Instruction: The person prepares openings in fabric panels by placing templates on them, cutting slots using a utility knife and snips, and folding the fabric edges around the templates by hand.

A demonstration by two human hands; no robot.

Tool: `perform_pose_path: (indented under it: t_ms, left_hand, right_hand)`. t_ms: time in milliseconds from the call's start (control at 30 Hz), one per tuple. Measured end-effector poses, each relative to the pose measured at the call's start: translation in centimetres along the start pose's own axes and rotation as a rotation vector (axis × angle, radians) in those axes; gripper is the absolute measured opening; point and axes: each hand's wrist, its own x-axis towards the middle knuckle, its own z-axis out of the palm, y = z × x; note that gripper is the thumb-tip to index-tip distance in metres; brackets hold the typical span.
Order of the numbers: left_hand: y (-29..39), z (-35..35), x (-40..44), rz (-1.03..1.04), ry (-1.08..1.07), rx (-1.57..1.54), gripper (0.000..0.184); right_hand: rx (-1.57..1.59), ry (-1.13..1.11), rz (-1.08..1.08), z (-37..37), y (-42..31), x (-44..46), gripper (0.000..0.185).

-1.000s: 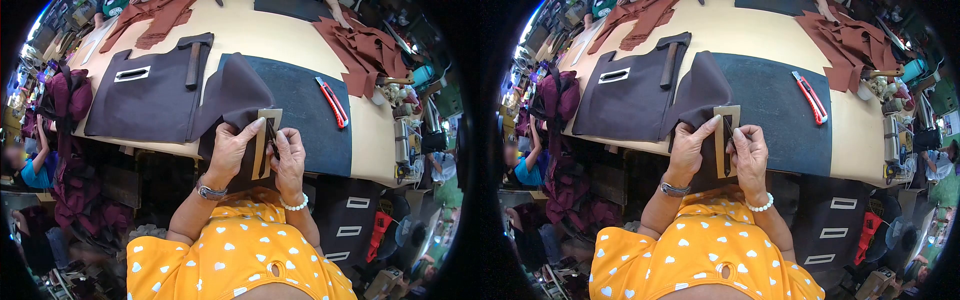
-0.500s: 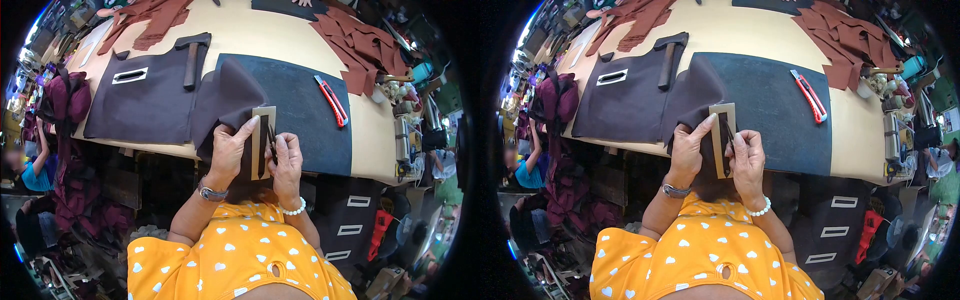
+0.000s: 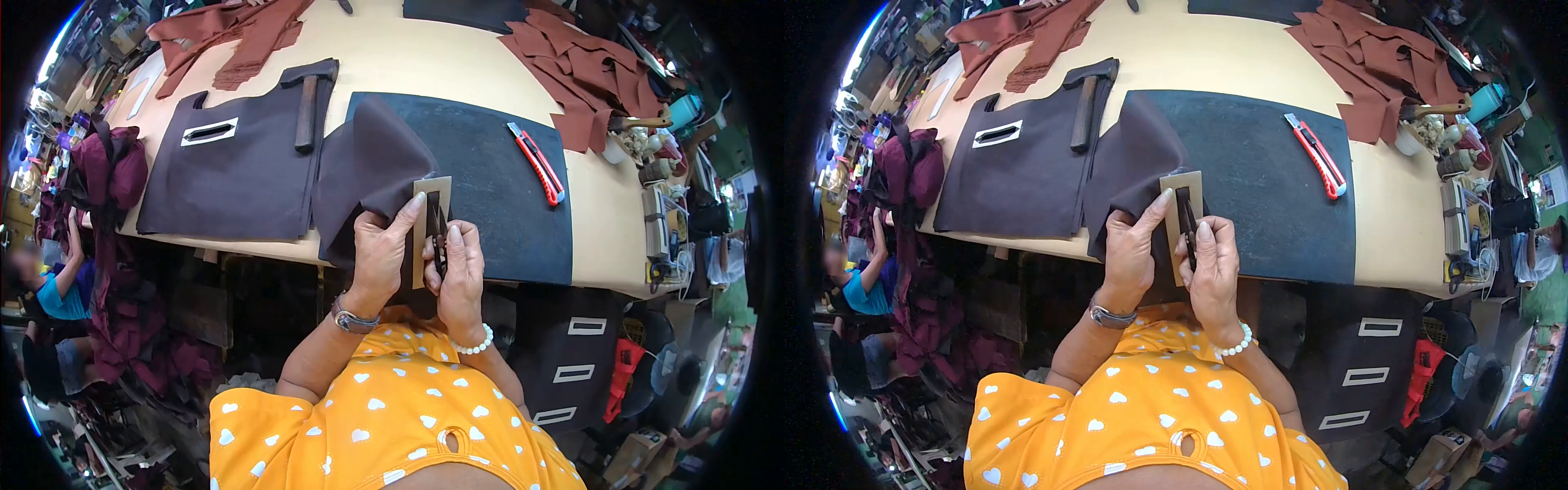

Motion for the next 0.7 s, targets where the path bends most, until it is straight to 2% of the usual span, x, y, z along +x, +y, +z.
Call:
perform_pose_path:
  t_ms: [200,300,400,500,700]
  left_hand:
    - [-0.2,-0.1,-0.2,-0.031,0.012,0.019,0.013]
    - [-0.1,0.0,-0.3,0.001,-0.005,-0.004,0.013]
    - [-0.1,-0.6,-0.4,-0.056,-0.065,-0.077,0.011]
    - [-0.6,-0.8,-0.2,0.002,-0.029,-0.058,0.012]
    - [-0.6,-1.3,-0.2,-0.078,-0.025,-0.031,0.013]
  right_hand:
    - [0.038,0.023,-0.018,0.3,0.0,0.2,0.019]
    - [0.082,0.057,-0.058,0.8,-0.4,0.1,0.018]
    - [0.088,0.058,-0.078,0.2,-0.2,0.5,0.017]
    - [0.077,0.038,-0.062,0.5,-0.5,0.3,0.017]
    - [0.046,0.009,0.017,0.7,0.1,-0.3,0.018]
